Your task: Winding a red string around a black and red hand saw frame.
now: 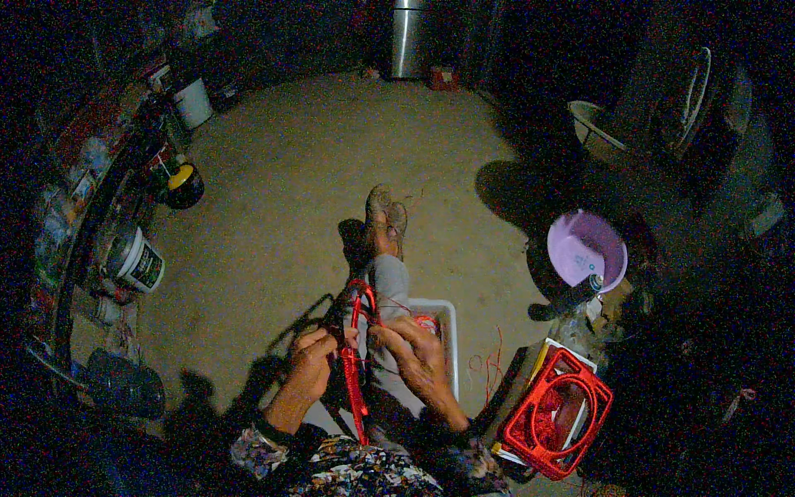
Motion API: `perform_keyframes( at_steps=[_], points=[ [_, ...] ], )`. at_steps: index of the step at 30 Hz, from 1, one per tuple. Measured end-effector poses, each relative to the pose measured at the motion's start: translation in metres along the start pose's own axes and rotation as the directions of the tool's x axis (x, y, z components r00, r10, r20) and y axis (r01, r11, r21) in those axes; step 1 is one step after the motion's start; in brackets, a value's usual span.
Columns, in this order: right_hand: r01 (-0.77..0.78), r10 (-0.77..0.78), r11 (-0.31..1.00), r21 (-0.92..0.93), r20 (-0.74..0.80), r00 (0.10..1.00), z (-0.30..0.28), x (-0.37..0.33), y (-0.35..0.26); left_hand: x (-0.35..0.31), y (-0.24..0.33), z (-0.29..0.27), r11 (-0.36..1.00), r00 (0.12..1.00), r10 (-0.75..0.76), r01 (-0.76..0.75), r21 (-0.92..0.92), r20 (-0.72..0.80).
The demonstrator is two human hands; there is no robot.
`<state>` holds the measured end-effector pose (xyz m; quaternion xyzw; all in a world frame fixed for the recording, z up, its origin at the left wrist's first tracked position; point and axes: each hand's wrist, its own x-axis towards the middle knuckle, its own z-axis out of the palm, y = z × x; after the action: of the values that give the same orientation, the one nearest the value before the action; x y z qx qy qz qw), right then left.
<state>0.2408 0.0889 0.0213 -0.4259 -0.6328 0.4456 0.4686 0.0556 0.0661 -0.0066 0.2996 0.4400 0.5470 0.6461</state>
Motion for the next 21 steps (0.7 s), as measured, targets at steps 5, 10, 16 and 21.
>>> perform_keyframes(
  at_steps=[5,10,16,21],
  points=[
    [-0.031,0.076,0.981,0.191,-0.237,0.968,-0.056,-0.059,-0.063,-0.021,0.001,-0.004,0.996,0.992,0.093,-0.093,0.003,0.086],
    [-0.099,-0.461,0.636,-0.765,-0.48,0.747,-0.145,-0.134,-0.073,-0.018,0.007,0.002,0.999,0.974,0.053,-0.051,-0.014,0.222],
    [-0.189,0.109,0.982,-0.006,-0.801,0.588,-0.213,-0.196,-0.044,-0.017,0.008,-0.004,0.998,0.946,-0.043,0.058,-0.035,0.323],
    [-0.642,0.516,0.743,-0.192,-0.446,0.731,-0.19,-0.204,0.022,-0.018,0.01,-0.003,0.997,0.945,-0.065,0.071,-0.005,0.321]
  ],
)
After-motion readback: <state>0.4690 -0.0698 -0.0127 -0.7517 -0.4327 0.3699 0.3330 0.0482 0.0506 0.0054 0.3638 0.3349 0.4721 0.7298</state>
